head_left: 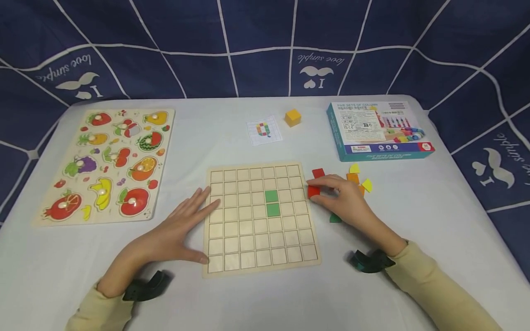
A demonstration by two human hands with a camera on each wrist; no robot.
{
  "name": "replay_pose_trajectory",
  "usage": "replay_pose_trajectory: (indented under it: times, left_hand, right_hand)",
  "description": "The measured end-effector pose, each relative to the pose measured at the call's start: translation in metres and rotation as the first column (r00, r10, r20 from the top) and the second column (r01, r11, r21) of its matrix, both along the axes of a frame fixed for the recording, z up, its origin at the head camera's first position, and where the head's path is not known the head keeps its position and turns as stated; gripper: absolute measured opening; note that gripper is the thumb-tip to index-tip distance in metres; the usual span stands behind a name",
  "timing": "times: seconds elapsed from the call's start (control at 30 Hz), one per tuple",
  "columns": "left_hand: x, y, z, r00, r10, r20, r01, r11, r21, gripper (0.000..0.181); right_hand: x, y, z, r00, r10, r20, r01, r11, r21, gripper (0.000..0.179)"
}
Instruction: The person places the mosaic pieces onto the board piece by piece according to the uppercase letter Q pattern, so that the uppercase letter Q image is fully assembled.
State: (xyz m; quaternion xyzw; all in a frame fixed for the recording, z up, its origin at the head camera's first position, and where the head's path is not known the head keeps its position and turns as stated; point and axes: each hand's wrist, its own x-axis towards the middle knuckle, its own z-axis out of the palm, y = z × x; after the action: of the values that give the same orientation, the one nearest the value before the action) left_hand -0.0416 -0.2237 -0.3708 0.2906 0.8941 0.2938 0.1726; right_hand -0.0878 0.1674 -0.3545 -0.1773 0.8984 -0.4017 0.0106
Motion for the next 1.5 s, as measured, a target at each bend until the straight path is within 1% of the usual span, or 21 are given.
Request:
replay_pose_trajectory:
  times: [0.17, 0.33, 0.43, 0.6, 0.73, 0.93, 1.23, 1.5]
  left_hand:
    - [-0.001, 0.001, -0.001, 1.000, 0.002, 0.001, -0.002, 1.000, -0.006, 0.118]
    - [-0.001, 0.001, -0.001, 1.000, -0.001, 0.002, 0.001, 1.000, -0.005, 0.118]
    - [-0.001, 0.001, -0.001, 1.000, 0.001, 0.006, -0.001, 1.000, -0.009, 0.118]
    - [-0.002, 0.002, 0.000, 1.000, 0.007, 0.014, -0.007, 1.000, -0.014, 0.119]
    - [-0.002, 0.002, 0.001, 1.000, 0.008, 0.015, -0.008, 1.000, -0.017, 0.119]
    - [-0.003, 0.002, 0.002, 1.000, 0.007, 0.017, -0.007, 1.000, -0.019, 0.119]
    - [-0.003, 0.002, 0.002, 1.000, 0.009, 0.014, -0.009, 1.000, -0.016, 0.119]
    - [-0.001, 0.002, 0.003, 1.000, 0.013, 0.023, -0.013, 1.000, -0.018, 0.119]
  right_hand:
    - [0.004, -0.030, 0.005, 0.998, 0.063, -0.006, -0.063, 0.995, -0.077, 0.034]
    - [0.007, -0.056, 0.000, 0.994, 0.110, 0.003, -0.109, 0.985, -0.137, 0.032]
    - [0.012, -0.067, -0.004, 0.989, 0.148, 0.016, -0.144, 0.979, -0.146, 0.032]
    - [0.022, -0.082, -0.009, 0.976, 0.210, 0.062, -0.199, 0.970, -0.143, 0.033]
    - [0.025, -0.088, -0.012, 0.968, 0.240, 0.074, -0.230, 0.965, -0.128, 0.033]
    - [0.029, -0.093, -0.014, 0.959, 0.281, 0.040, -0.277, 0.958, -0.076, 0.033]
    - [0.031, -0.094, -0.016, 0.951, 0.309, -0.002, -0.309, 0.951, -0.025, 0.035]
    - [0.033, -0.095, -0.016, 0.947, 0.322, 0.002, -0.322, 0.947, -0.004, 0.034]
